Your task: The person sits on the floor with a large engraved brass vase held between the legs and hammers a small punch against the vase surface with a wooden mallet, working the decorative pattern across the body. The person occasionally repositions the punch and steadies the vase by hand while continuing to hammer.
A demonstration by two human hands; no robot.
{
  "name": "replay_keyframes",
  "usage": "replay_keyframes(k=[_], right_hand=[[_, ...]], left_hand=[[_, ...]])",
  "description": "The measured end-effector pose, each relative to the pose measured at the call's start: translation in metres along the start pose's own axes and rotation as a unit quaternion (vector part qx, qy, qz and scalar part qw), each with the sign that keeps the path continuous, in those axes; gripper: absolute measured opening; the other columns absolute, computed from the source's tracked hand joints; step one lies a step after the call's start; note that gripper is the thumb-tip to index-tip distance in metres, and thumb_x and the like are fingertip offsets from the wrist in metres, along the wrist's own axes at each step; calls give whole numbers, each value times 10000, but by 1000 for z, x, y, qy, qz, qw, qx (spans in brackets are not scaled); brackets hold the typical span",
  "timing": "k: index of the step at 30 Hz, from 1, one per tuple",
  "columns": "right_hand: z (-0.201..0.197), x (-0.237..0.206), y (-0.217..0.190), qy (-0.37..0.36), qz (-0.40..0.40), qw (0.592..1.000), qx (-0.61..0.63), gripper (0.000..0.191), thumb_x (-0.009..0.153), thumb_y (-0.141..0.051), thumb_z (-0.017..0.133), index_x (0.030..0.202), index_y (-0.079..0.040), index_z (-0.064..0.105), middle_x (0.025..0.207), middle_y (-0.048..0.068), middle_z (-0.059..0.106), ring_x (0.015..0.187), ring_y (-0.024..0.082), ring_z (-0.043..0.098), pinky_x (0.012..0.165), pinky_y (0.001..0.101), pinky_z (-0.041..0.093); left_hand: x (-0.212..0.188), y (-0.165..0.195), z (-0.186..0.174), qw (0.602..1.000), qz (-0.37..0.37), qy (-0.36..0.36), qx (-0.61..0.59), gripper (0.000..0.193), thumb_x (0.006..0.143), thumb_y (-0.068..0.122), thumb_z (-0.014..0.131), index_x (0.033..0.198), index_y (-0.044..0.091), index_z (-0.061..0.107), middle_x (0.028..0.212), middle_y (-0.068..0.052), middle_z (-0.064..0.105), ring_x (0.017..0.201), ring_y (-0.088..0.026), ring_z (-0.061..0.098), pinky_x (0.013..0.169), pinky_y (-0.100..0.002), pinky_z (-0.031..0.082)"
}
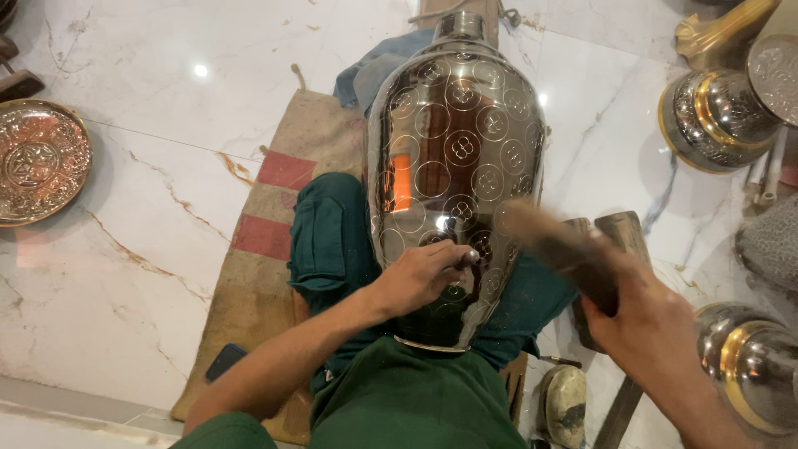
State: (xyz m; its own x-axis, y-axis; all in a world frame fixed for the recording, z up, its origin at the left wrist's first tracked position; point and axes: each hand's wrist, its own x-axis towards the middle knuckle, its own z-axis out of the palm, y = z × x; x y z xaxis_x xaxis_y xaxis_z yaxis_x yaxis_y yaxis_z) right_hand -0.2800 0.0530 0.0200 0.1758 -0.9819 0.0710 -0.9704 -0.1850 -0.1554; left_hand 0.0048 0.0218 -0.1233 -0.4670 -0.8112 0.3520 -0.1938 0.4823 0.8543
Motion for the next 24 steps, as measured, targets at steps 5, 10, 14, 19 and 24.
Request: replay_keyframes(k=[5, 10, 14, 19, 24], right_hand=[[-24, 16, -21, -97, -73, 979, -163, 881, 804, -193, 766, 1574, -421, 404, 908, 30, 649, 767, 243, 708, 682, 387, 599], [-31, 31, -36, -62, -209, 945, -245, 909, 759, -193, 713, 1590, -385, 400, 1052, 68, 647, 908, 271, 697, 685, 397, 596], [-36, 35, -56, -113, -236, 930, -257, 868, 842, -120, 679, 1618, -343, 359, 910, 55, 581, 753, 245, 629, 679, 403, 569], [-45, 39, -88, -80, -297, 938, -160, 869, 788, -39, 645, 1596, -296, 453, 821, 56, 571, 665, 243, 606, 582, 399, 517], [-51, 37, -106, -52, -347, 935, -58, 812, 734, -54, 623, 1504, -289, 513, 805, 32, 561, 672, 219, 586, 598, 362, 481]], left_hand=[[-11, 5, 7, 997, -19, 69, -4, 288, 962, 53, 698, 1229, 72, 591, 1033, -140, 653, 913, -369, 697, 753, -427, 563], [-28, 7, 27, 981, -73, 173, -56, 287, 959, 36, 698, 1226, 49, 594, 1024, -156, 705, 915, -330, 744, 761, -377, 586], [-41, -1, 53, 961, -116, 245, -60, 204, 983, 47, 701, 1165, 36, 609, 934, -143, 723, 817, -235, 749, 726, -346, 590], [-57, -5, 81, 931, -129, 337, -49, 209, 987, 30, 667, 1177, -11, 590, 964, -140, 721, 825, -212, 731, 728, -342, 580], [-63, -3, 89, 939, -37, 339, -39, 273, 882, -76, 602, 1147, -36, 655, 1061, -177, 715, 965, -301, 713, 857, -415, 575]])
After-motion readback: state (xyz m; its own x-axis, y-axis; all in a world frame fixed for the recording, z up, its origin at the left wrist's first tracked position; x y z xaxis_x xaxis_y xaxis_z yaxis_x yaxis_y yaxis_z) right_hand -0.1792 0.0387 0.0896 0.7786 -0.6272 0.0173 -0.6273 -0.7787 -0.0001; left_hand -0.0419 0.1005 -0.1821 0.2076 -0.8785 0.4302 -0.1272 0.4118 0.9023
